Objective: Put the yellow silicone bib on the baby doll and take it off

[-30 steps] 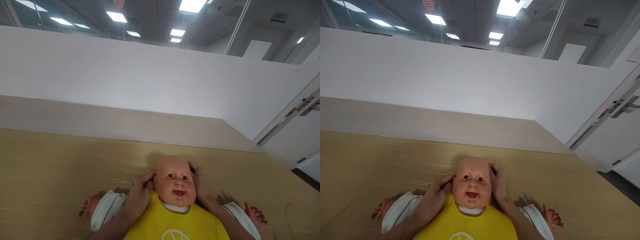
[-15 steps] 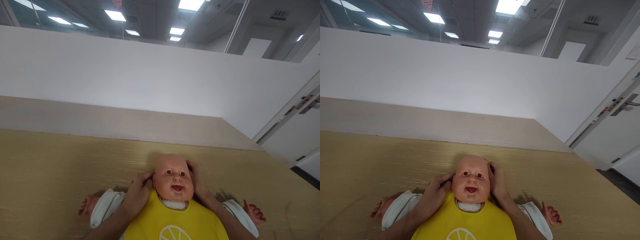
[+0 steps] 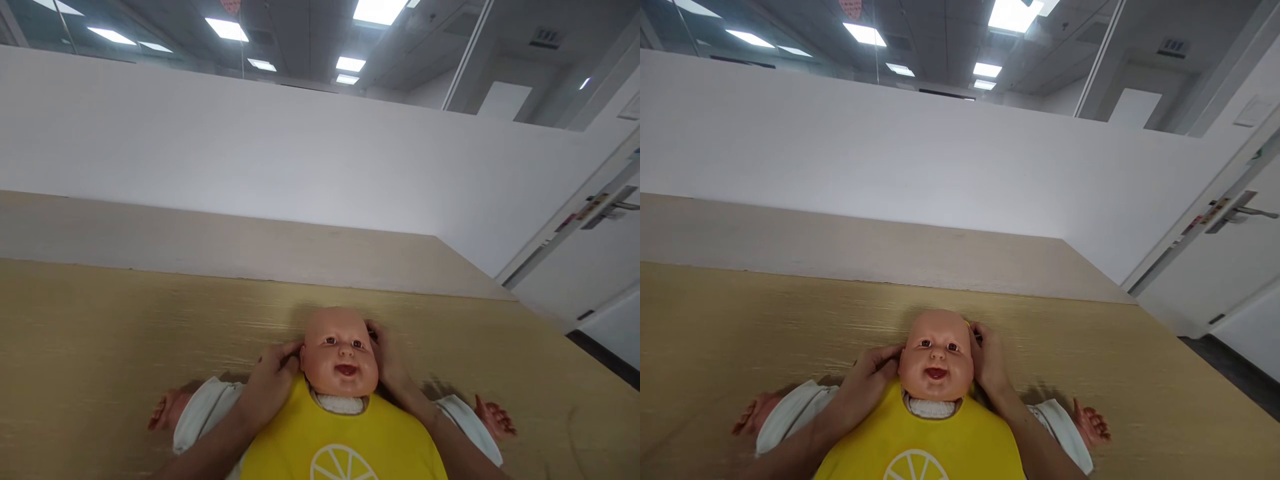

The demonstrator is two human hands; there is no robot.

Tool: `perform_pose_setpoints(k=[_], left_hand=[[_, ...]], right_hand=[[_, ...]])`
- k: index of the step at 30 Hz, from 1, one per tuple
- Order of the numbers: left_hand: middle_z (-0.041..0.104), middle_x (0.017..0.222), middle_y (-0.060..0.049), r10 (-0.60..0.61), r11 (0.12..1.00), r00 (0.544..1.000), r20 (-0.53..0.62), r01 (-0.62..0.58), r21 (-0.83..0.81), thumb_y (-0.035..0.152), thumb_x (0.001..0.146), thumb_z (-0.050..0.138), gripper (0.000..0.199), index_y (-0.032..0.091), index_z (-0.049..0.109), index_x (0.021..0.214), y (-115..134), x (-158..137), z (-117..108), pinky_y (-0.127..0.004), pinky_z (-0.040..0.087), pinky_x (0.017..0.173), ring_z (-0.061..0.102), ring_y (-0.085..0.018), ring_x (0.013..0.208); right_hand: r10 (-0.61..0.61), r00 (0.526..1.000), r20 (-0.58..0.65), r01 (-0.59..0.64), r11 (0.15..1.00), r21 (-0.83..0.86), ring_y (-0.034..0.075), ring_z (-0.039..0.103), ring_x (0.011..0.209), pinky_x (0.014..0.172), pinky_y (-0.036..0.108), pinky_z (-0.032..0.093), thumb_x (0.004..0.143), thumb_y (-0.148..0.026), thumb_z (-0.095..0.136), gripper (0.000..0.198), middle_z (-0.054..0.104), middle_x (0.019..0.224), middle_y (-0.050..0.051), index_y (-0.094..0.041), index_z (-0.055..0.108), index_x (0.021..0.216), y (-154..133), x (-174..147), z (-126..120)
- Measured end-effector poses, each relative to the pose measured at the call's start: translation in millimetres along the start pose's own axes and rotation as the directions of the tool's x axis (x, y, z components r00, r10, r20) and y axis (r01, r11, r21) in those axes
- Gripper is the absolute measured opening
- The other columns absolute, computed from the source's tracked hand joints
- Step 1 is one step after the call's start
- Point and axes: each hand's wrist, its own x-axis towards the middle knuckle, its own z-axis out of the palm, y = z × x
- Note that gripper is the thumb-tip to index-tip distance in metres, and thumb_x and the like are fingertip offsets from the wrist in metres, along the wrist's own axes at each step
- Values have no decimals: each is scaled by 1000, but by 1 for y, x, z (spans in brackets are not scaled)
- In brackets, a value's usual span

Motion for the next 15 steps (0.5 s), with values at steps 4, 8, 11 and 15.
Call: perform_pose_setpoints(k=[4,8,11,15], left_hand=[[70,97,-4,-30,999,999,-15,30,35,24,75,38,41,15,71,96,0,-1,-1,-32,45,83,62,-23,93],[69,104,-7,1,990,979,-203,29,141,35,79,39,43,14,69,101,-3,-6,-4,-37,43,94,61,-24,102],[69,106,-8,100,978,939,-329,-33,204,41,81,41,44,15,68,103,-7,-11,-6,-38,43,96,61,-24,104],[66,113,-10,246,959,894,-375,-168,228,43,87,44,41,15,61,111,-9,-15,-5,-32,50,89,63,-20,103]], right_hand=[[-17,1000,-17,18,1000,21,-6,45,71,59,-3,33,75,-60,41,63,57,91,7,0,58,86,1,0,-1],[-11,999,-46,14,998,65,-4,50,74,63,0,38,70,-68,45,73,57,97,9,-1,60,95,-1,1,-6],[-46,986,-158,57,996,67,-4,52,76,65,0,41,69,-68,49,74,57,96,9,-2,60,100,-8,-2,-19],[-369,849,-377,337,929,-150,-8,52,81,69,-4,40,77,-54,51,54,57,97,7,-3,60,96,-23,-26,-37]])
